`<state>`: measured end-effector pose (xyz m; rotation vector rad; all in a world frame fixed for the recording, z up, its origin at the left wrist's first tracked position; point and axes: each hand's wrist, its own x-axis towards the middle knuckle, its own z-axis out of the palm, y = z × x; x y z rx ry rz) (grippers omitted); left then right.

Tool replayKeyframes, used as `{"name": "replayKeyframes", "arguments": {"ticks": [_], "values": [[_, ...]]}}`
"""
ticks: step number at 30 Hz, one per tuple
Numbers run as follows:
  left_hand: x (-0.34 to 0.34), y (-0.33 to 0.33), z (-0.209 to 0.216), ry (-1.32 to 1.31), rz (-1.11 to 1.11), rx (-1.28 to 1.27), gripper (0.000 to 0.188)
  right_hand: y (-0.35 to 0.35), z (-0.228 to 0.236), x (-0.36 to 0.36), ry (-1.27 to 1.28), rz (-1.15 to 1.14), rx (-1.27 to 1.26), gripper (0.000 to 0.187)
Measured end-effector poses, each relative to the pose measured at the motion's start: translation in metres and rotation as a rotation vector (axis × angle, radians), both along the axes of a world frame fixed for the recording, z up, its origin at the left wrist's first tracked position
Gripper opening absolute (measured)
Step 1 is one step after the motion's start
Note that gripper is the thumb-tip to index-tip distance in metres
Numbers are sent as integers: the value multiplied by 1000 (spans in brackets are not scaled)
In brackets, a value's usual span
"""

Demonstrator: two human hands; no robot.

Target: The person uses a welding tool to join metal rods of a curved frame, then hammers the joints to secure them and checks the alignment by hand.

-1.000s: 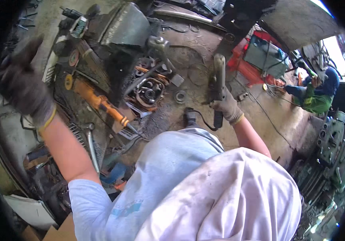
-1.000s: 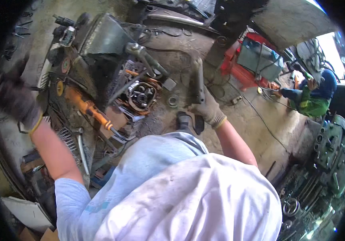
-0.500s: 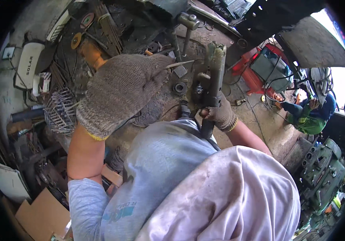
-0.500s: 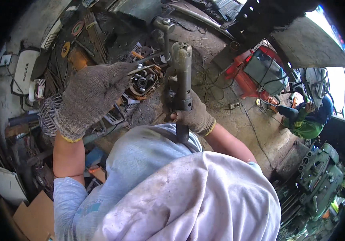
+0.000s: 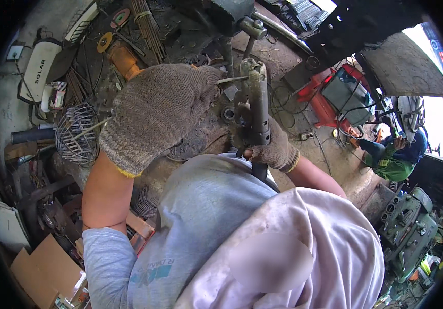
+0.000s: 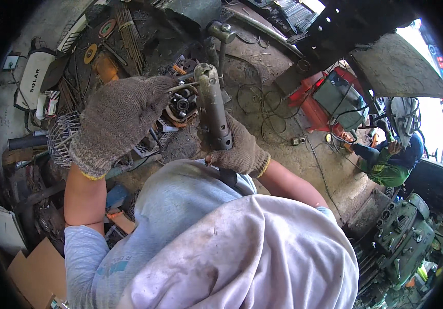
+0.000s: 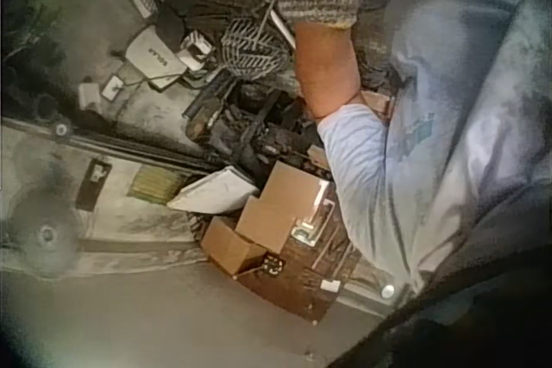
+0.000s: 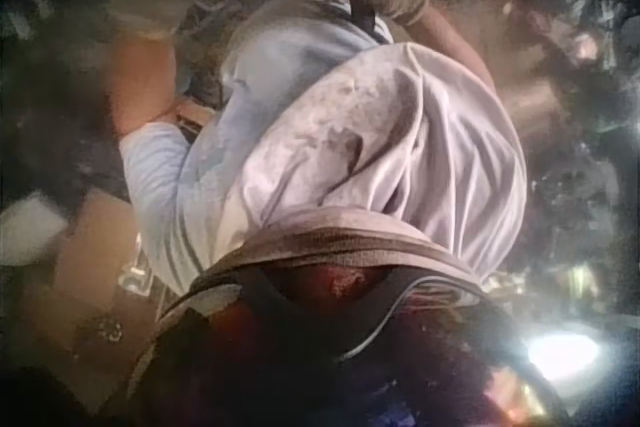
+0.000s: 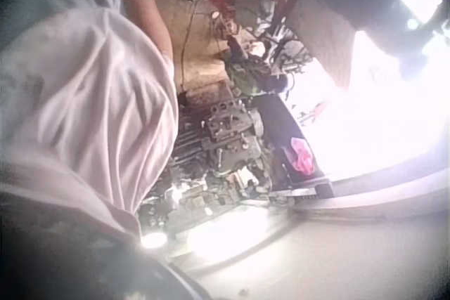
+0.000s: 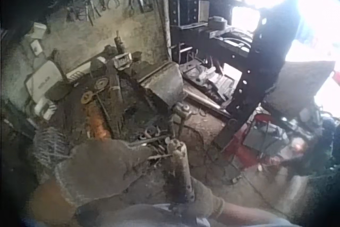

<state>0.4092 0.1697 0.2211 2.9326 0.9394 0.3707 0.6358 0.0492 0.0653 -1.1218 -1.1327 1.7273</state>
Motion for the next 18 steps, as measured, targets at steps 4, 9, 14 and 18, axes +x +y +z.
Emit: {"name": "replayKeyframes", "arguments": {"ticks": [4,9,14,18], "values": [[-8,6,-11,47,-17,73,25,1,-5,-6,-4,-69,133,92],[-9,2,-10,124,-79,264,25,6,8,-8,74,-33,1,94],[-10,0,-7,84,-12,135,25,10,4,-8,-2,-28,65,100],[-15,4,-10,67,-28,162,25,14,5,-8,-11,-33,64,98]]}}
